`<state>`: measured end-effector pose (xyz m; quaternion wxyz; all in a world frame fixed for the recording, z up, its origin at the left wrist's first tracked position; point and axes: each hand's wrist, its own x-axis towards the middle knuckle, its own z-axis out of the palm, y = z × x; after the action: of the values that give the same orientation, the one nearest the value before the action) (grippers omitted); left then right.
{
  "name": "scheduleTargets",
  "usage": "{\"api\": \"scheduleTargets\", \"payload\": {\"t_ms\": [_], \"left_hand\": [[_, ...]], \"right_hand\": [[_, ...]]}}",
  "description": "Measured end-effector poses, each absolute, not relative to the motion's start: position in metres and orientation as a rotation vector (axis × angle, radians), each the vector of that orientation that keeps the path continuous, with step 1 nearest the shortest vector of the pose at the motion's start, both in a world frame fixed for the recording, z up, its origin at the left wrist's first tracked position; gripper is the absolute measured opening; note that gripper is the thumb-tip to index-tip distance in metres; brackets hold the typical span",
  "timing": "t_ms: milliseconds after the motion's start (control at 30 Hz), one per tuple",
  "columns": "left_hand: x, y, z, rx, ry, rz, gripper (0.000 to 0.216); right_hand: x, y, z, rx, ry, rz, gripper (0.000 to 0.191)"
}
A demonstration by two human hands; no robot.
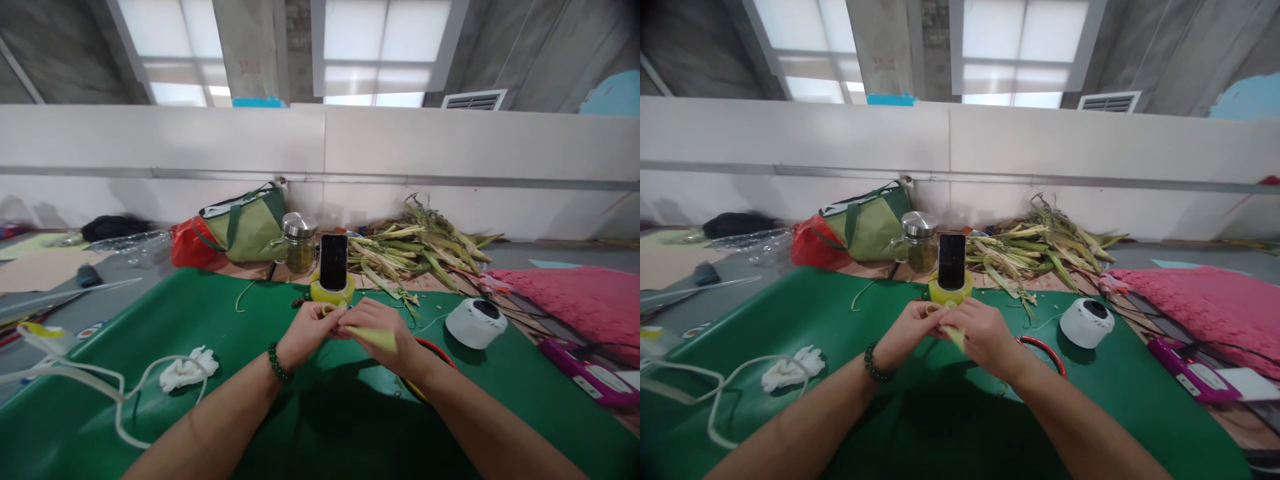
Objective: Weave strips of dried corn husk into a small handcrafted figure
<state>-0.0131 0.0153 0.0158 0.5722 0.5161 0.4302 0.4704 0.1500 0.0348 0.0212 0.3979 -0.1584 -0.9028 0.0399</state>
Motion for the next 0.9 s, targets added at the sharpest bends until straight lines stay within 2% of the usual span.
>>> {"api": "scheduleTargets", "payload": {"t_ms": [100,300,700,900], "left_hand": [[-0.0147,0.013,0.0192,1.218,0.976,1.056,0.051],[-0.0172,0.0114,0.0217,1.278,0.945,1.028,0.048],[-0.0136,0.0114,0.0188,1.322,0.951,1.031,0.014],[-0.009,0.0104,0.0128,1.4,0.927,1.075,0.021]], "right_hand": [[0.1504,0.0373,0.0192,-0.512,-2.239,0.264,0.018],[0.1488,0.0397,0.0168,-0.713,-2.142,0.46,0.019],[0.1513,0.0367,0.0215,-0.829,-2.091,0.756,0.019],[0.1465,0.0374,0.0143,-0.888,-1.961,0.827,0.018]]}}
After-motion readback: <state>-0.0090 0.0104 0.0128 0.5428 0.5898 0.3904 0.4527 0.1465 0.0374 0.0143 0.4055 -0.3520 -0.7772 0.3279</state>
